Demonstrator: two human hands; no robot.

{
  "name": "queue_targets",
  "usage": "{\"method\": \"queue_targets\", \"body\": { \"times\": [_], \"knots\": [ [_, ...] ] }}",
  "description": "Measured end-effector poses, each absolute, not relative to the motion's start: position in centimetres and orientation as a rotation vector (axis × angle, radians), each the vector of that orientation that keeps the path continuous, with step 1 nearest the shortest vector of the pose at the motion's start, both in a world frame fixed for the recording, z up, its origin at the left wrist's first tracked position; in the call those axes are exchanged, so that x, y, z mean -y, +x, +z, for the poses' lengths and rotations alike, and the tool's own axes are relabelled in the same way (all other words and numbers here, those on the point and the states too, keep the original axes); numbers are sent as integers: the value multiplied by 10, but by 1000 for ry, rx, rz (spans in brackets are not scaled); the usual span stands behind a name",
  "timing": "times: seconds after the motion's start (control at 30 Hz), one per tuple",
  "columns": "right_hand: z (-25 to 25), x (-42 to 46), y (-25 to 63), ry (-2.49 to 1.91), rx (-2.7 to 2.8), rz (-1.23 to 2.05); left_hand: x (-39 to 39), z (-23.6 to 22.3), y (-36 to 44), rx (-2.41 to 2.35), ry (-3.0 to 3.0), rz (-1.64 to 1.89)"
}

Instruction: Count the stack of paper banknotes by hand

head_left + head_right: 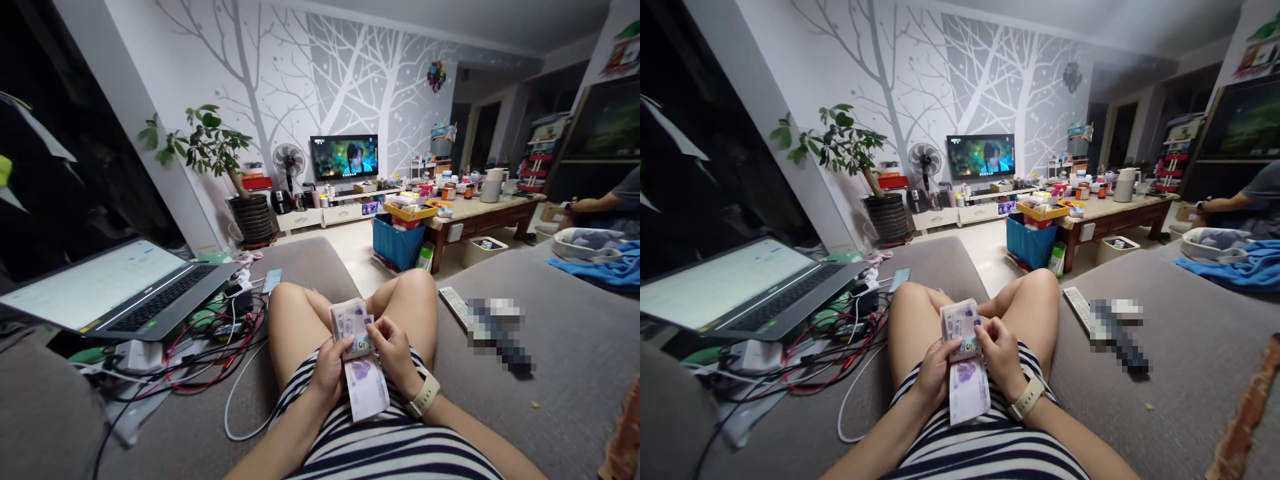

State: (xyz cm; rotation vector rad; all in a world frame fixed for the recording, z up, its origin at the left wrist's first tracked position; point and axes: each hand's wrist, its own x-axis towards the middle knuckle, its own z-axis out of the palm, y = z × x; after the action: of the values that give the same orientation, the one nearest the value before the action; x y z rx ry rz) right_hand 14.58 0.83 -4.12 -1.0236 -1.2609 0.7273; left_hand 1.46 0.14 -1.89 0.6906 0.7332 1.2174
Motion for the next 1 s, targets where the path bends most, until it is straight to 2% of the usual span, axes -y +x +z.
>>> {"method": "queue_targets", "body": {
  "times": [0.47,1.0],
  "knots": [
    [-40,-3,143,-950,1281,741,-8,-20,15,-755,531,1316],
    [-39,-7,144,-918,1264,810,-5,-16,22,-756,635,1304]
  ]
}}
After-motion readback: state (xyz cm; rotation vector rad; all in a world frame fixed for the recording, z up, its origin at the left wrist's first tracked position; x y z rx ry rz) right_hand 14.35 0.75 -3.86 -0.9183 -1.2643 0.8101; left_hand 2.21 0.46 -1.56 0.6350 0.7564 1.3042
